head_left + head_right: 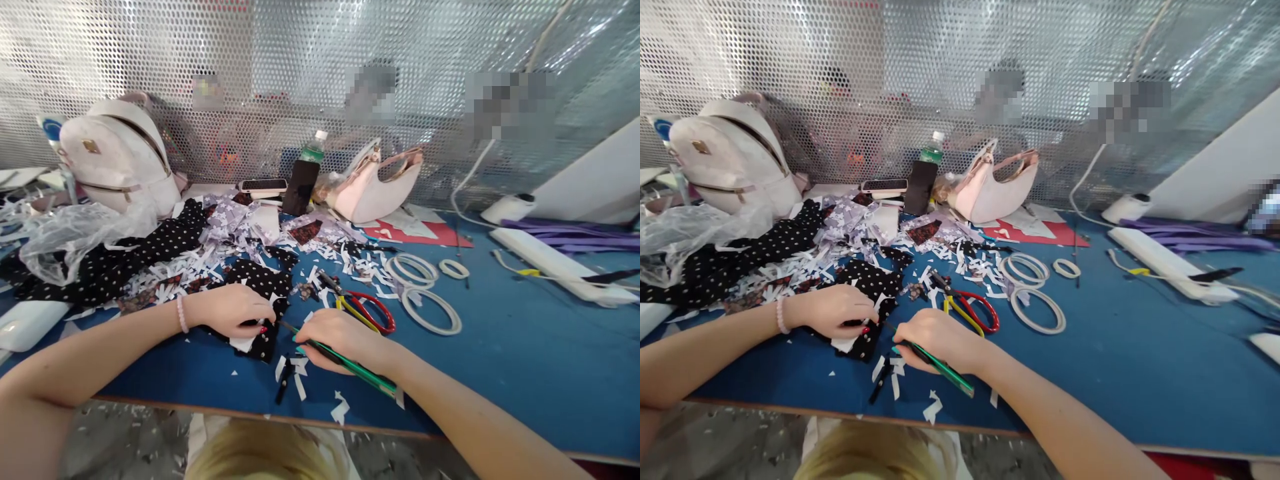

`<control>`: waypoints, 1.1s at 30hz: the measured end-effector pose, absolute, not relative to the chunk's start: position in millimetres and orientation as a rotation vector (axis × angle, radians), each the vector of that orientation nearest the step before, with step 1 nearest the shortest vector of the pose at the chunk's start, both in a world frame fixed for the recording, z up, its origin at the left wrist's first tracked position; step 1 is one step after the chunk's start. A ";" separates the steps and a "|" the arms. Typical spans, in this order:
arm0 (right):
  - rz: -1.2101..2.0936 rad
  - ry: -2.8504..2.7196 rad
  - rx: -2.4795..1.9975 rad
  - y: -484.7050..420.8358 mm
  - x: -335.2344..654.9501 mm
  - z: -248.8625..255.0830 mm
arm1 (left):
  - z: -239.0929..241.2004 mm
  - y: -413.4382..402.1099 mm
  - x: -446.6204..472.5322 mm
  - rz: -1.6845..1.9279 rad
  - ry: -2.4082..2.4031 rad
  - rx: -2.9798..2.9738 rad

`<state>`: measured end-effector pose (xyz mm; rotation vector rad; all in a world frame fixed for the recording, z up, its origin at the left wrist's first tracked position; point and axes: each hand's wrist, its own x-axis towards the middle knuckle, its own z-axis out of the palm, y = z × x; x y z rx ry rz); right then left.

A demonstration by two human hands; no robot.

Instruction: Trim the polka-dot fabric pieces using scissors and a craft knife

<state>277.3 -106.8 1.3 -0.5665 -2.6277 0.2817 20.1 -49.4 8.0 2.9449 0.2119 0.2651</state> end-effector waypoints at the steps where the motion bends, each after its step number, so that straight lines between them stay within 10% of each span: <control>1: 0.282 -2.630 -0.567 -106.8 277.3 1.0 | 8.3 -49.4 20.3 0.254 0.216 2.947; 33: 0.296 -2.687 -0.562 -105.5 277.7 -1.5 | 6.7 -49.6 20.5 0.229 0.269 2.947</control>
